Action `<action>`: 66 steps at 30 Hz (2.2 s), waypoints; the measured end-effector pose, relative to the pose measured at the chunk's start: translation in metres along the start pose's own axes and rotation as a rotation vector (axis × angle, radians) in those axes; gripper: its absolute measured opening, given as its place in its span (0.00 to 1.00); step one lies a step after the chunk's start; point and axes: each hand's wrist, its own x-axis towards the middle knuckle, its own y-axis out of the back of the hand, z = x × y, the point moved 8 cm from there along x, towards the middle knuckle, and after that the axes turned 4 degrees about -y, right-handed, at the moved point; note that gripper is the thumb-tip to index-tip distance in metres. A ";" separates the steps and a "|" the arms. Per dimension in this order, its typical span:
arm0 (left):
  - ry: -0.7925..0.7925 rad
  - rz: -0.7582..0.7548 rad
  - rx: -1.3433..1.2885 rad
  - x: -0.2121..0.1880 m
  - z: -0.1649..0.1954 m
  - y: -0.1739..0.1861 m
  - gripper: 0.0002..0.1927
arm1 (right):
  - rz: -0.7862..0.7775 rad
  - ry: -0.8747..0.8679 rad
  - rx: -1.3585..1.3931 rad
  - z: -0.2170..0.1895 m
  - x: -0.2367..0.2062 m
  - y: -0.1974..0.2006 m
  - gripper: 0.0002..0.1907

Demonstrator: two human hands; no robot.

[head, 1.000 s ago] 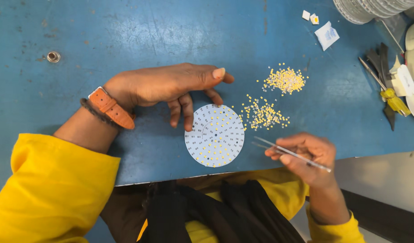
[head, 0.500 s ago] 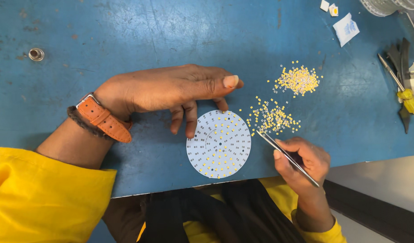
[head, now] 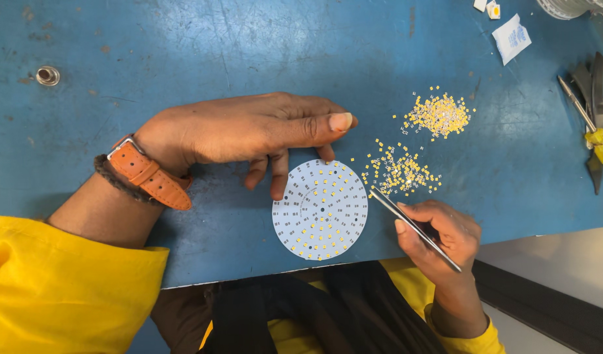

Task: The person uses tweezers to pick up small yellow LED components from a pile on a blue workbench and places them into designated spots on a circular LED board. The person repeats this process continuously, filling the board with LEDs.

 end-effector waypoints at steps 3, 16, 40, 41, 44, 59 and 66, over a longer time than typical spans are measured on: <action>0.022 -0.021 0.003 0.001 -0.002 0.000 0.47 | 0.017 -0.043 0.032 -0.001 -0.002 0.002 0.09; -0.035 -0.003 0.019 0.001 0.003 0.003 0.55 | -0.198 0.201 0.050 -0.059 0.037 -0.045 0.08; -0.004 -0.019 0.058 0.001 0.008 0.002 0.48 | 0.037 -0.067 0.127 -0.018 0.027 -0.012 0.08; 0.001 -0.016 0.059 0.000 0.008 0.002 0.47 | 0.081 -0.122 0.126 -0.010 0.025 -0.007 0.07; 0.071 -0.006 0.068 0.000 0.003 0.002 0.46 | 0.062 -0.110 0.122 -0.003 0.024 -0.007 0.07; 0.079 -0.003 0.076 0.000 0.002 0.003 0.45 | 0.069 -0.070 0.035 -0.014 0.028 -0.010 0.07; -0.005 -0.012 0.065 -0.001 0.007 0.004 0.48 | -0.190 0.161 0.155 -0.059 0.032 -0.043 0.08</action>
